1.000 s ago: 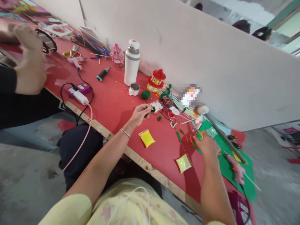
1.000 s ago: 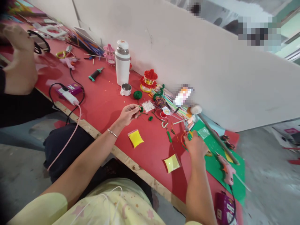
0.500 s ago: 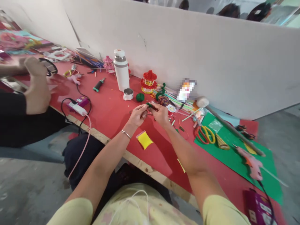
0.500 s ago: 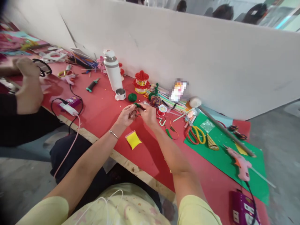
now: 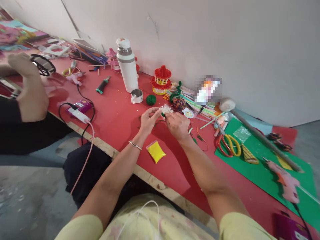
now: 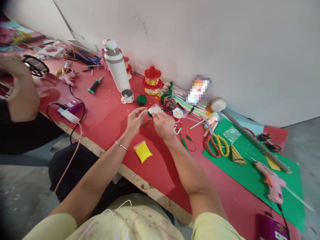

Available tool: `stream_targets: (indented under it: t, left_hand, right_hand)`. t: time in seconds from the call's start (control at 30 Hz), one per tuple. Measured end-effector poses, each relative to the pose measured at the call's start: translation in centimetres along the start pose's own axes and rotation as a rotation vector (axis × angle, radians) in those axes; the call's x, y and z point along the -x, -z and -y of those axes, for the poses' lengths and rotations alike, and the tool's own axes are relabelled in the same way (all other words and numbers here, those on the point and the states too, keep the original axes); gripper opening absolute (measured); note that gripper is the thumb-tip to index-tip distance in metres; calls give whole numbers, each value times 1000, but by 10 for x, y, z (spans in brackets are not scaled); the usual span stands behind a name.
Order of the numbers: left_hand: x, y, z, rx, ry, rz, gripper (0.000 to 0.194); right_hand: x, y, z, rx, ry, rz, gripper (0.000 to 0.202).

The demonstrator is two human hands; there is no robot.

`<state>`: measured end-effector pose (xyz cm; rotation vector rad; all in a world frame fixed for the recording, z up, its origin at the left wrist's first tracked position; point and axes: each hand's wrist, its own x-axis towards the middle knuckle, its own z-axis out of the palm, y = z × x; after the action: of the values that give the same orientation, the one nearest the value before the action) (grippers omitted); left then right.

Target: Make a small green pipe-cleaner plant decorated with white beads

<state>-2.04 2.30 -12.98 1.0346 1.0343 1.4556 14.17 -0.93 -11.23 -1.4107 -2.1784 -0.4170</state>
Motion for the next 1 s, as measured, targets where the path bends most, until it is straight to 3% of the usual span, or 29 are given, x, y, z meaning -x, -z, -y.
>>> stream_targets:
  t: [0.2, 0.33, 0.4, 0.5, 0.67, 0.77, 1.0]
  left_hand:
    - [4, 2, 10, -46, 39, -8, 29]
    - [0, 11, 15, -137, -33, -32, 24]
    - [-1, 13, 14, -195, -76, 39, 24]
    - [2, 12, 10, -183, -23, 127, 28]
    - [9, 4, -4, 95, 135, 46, 42]
    - [11, 4, -9, 110, 53, 2, 39]
    - [6, 8, 2, -63, -184, 52, 15]
  right_hand:
    - [-1, 2, 14, -140, -60, 2, 31]
    - [-1, 5, 19, -542, -316, 1, 34]
    - [-2, 4, 20, -757, -441, 65, 34]
    - [-5, -1, 18, -954, -518, 112, 35]
    - [-4, -11, 14, -961, -587, 1, 33]
    - [-2, -14, 15, -941, -607, -48, 33]
    - [0, -13, 17, -967, -552, -39, 32]
